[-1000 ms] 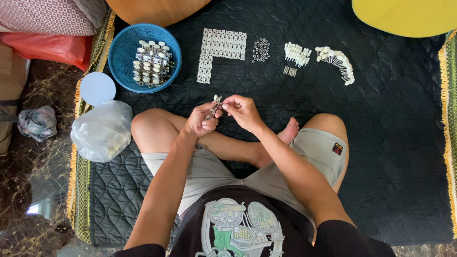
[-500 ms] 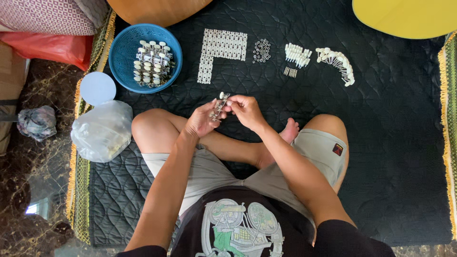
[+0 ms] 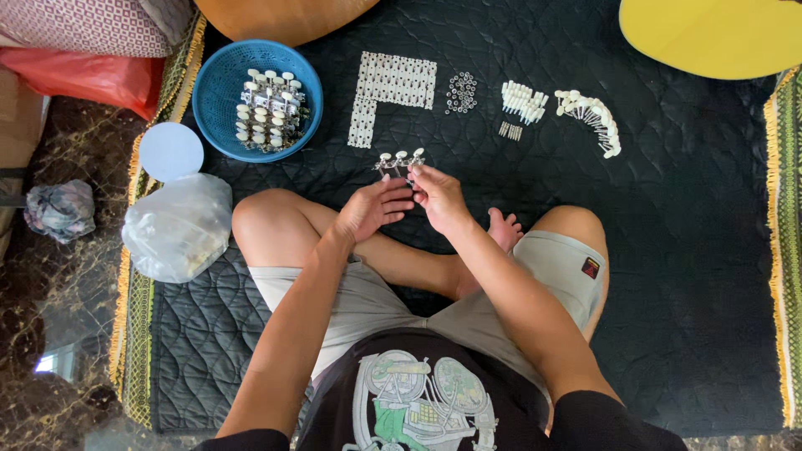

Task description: The person sits on a mat and assembles small mechanical parts using a screwdriver. They repeatedly pick up white plastic pieces and metal components, insert them into a metal frame, and tighten them with a screwdriver. The person places completed assemblies into a blue basket and continues the process with additional parts.

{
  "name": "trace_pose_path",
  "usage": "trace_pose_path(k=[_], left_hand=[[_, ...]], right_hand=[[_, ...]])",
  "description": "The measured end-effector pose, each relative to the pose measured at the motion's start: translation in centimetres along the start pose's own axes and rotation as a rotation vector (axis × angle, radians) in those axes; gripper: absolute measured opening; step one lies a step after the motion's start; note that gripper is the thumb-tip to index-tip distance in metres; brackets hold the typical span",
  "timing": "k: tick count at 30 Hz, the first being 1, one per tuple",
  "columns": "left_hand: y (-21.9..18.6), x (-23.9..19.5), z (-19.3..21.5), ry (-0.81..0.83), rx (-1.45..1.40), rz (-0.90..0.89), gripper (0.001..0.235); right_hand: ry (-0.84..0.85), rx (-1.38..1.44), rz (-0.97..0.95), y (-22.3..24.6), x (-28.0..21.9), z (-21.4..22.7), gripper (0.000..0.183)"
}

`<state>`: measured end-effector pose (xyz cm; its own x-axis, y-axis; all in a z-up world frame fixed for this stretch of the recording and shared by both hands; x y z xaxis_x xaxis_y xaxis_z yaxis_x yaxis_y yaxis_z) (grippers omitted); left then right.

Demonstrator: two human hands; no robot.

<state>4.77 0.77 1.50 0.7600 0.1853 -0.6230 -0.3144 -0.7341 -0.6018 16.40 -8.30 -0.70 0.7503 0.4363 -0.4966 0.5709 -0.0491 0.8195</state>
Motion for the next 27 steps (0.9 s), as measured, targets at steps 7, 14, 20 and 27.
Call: trace_pose_path(k=[7, 14, 20, 27], left_hand=[[-0.3, 1.1, 1.9, -0.043, -0.188, -0.069, 0.016], [-0.8, 1.4, 1.9, 0.042, -0.31, -0.177, 0.019], [0.2, 2.9, 3.6, -0.092, -0.246, -0.232, 0.021], [1.9, 5.4, 5.0, -0.145, -0.064, -0.251, 0.022]], right_hand=[[0.133, -0.222, 0.249, 0.4, -1.6, -1.8, 0.015], [0.298, -0.526, 0.68, 3.1, -3.3, -3.2, 0.012], [0.304, -0.672, 0.592, 4.9, -4.0, -2.8, 0.023], [0.48, -0.811, 0.783, 8.7, -7.9, -4.8, 0.023]])
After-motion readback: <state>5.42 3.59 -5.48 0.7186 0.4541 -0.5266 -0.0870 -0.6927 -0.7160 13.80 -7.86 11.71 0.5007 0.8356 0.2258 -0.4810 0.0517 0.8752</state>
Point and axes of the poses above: each hand's wrist, its own x-axis towards the middle knuckle, its own z-axis out of the back of the hand, y = z × x, the point moved 7 cm from there along x, towards the middle knuckle, and after that the axes turned 7 degrees about -y, right-handed, at the moved point
